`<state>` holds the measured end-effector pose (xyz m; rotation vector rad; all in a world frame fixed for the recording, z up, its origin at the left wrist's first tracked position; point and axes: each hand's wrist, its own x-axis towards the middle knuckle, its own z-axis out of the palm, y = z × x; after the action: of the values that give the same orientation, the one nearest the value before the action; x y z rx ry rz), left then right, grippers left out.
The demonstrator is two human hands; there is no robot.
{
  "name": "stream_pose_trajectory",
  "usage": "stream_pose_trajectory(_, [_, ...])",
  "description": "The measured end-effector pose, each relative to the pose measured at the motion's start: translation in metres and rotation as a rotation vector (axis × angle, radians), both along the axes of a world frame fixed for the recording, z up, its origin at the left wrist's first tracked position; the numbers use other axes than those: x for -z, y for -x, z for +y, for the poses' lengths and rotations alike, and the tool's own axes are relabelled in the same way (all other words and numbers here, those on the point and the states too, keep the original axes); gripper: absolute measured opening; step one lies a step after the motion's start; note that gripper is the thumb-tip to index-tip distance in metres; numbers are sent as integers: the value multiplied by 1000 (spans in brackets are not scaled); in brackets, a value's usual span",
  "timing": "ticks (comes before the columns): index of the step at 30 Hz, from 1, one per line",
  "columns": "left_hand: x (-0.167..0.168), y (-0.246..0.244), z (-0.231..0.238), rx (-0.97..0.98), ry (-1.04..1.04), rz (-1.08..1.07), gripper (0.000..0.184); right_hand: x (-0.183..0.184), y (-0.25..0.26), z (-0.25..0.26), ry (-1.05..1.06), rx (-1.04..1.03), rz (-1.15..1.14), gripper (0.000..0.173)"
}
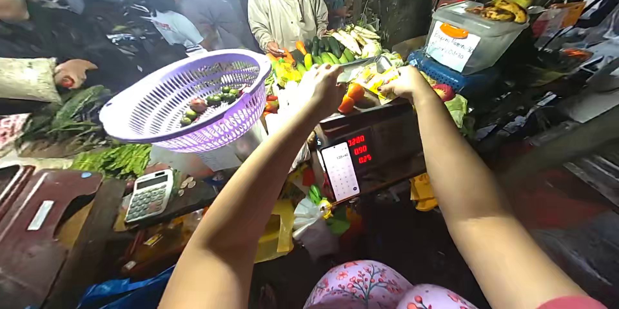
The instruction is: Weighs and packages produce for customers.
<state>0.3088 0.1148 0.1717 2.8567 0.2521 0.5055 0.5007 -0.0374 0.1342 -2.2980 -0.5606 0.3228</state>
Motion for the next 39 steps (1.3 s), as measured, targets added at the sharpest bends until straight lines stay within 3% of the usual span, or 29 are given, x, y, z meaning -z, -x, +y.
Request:
stream_pose_trajectory(5, [5, -97, 38, -70, -17, 404, 38, 7, 4, -35, -313, 87, 34, 35])
stream_pose_trajectory(8, [15, -118, 51, 2, -51, 495, 21, 13, 4, -53, -476, 99, 76, 34])
stream_pose_trajectory(11, [12, -121, 54, 69, -54, 564, 20, 20, 2, -65, -635, 63, 115, 29])
stream_pose_trajectory(15, [5, -112, 56, 12, 177, 299, 31, 23, 2, -67, -826, 75, 266, 33])
stream_pose_trajectory(20, [-7, -96, 49, 12, 748, -227, 34, 5, 22, -56, -1026, 35, 335, 31])
stream_pose_trajectory(23, [-14, -72, 21, 70, 1183, -410, 27, -5, 44, -55, -1149, -38, 388, 23])
stream_pose_trajectory(25, [-14, -45, 0, 94, 1364, -424, 39, -10, 63, -56, -1191, -139, 418, 23])
stream_pose_trajectory(27, [-1, -12, -17, 204, 1403, -349, 54, -9, 83, -57, -1175, -270, 434, 24])
stream_pose_trajectory(29, [25, 23, -30, 302, 1362, -292, 46, -1, 109, -59, -1170, -335, 464, 22])
stream_pose_trajectory(33, [74, 87, -55, 140, 1348, -253, 12, 29, 154, -56, -1025, -365, 439, 24])
stream_pose_trajectory(36, [104, 128, -57, 41, 1494, -307, 14, 56, 183, -51, -917, -320, 306, 27])
stream_pose_trajectory(39, [130, 169, -60, 100, 1591, -385, 22, 82, 212, -48, -871, -267, 331, 31])
